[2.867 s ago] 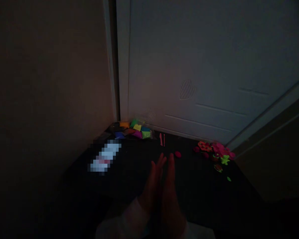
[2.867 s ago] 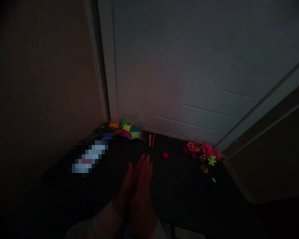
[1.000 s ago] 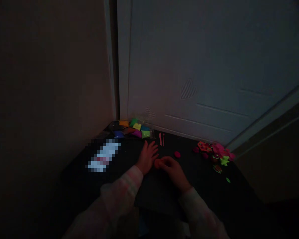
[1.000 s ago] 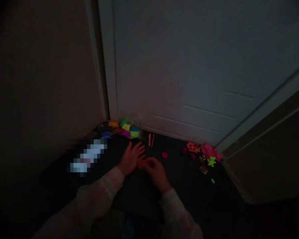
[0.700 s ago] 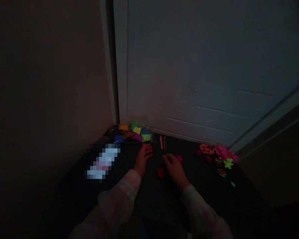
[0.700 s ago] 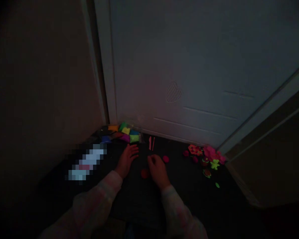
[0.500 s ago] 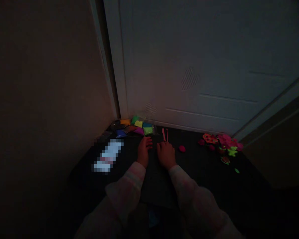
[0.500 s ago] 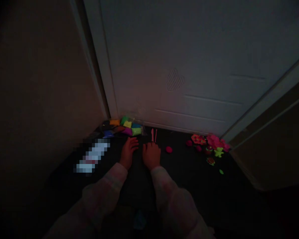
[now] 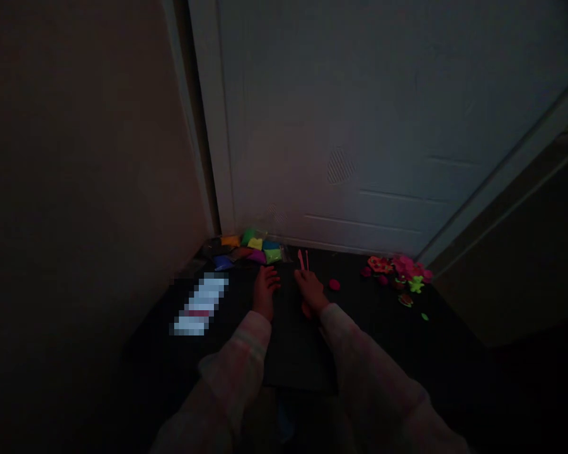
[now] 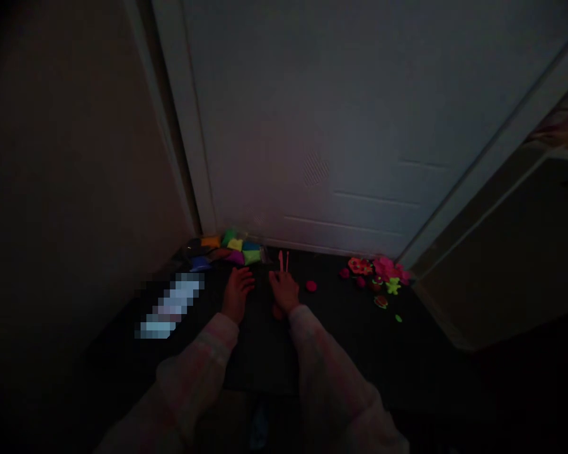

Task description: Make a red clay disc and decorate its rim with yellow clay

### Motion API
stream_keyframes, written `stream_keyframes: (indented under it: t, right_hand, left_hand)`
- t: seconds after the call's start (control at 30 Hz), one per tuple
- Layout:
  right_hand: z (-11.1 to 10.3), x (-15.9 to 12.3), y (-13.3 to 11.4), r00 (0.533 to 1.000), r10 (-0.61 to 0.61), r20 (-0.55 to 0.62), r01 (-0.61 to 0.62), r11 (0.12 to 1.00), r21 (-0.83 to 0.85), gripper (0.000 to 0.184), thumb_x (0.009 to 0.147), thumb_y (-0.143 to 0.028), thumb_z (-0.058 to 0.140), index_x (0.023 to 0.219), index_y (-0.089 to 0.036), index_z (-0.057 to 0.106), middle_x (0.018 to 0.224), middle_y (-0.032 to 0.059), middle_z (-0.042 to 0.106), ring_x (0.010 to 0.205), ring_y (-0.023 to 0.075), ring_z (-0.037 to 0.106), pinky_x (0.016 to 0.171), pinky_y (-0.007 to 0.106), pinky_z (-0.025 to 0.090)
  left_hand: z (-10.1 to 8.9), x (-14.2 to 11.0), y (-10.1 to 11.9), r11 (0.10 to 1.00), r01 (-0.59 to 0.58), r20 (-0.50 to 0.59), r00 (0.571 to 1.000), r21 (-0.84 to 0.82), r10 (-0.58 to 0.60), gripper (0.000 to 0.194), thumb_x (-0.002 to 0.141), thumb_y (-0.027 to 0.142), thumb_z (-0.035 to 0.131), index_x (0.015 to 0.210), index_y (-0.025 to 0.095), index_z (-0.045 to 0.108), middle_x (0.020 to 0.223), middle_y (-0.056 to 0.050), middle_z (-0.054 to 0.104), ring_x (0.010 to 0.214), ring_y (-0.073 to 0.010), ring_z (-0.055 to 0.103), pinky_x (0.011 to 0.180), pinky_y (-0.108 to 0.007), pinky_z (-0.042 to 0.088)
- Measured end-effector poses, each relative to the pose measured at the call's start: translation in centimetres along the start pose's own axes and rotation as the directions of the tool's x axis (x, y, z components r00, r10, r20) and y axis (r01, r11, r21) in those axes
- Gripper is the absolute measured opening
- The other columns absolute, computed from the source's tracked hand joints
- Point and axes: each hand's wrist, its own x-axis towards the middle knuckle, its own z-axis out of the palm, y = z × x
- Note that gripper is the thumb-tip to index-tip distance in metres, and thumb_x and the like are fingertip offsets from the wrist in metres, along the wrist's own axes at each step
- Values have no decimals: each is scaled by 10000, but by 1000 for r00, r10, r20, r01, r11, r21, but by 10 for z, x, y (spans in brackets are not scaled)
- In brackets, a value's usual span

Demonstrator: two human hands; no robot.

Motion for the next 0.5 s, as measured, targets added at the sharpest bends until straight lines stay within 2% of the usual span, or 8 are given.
stream_keyframes:
  t: [0.13, 0.27, 0.5]
  right_hand:
    - [1, 5, 8, 1000, 14, 23, -14, 1000, 10, 360, 829, -357, 223, 1042, -248, 491, 1034, 25, 506, 958, 118, 444, 811, 254, 306]
    - [11, -1, -4, 998, 67, 4, -67, 998, 7, 409, 798, -443, 247, 1001, -217, 522, 1064, 70, 479, 1013, 180, 405, 838, 323, 281]
    - [21, -13, -15, 997, 53, -59, -59, 993, -105, 454, 794, -462, 235, 1129, -211, 408, 1222, 104, 352, 1136, 224, 261, 909, 442, 116]
  left_hand:
    - [0, 2, -2, 999, 21, -12, 1000, -31, -22, 333, 726, 432, 373, 764, 144, 537, 744, -33, 523, 584, -85, 500, 521, -199, 374]
    - [1, 4, -3, 999, 43, -26, 999, -25, -44, 336, 737, 428, 358, 762, 145, 537, 748, -34, 522, 579, -83, 497, 515, -197, 374]
    - [2, 4, -4, 998, 44, -13, 999, -42, -45, 337, 754, 412, 337, 766, 138, 533, 748, -37, 516, 572, -80, 491, 509, -194, 373]
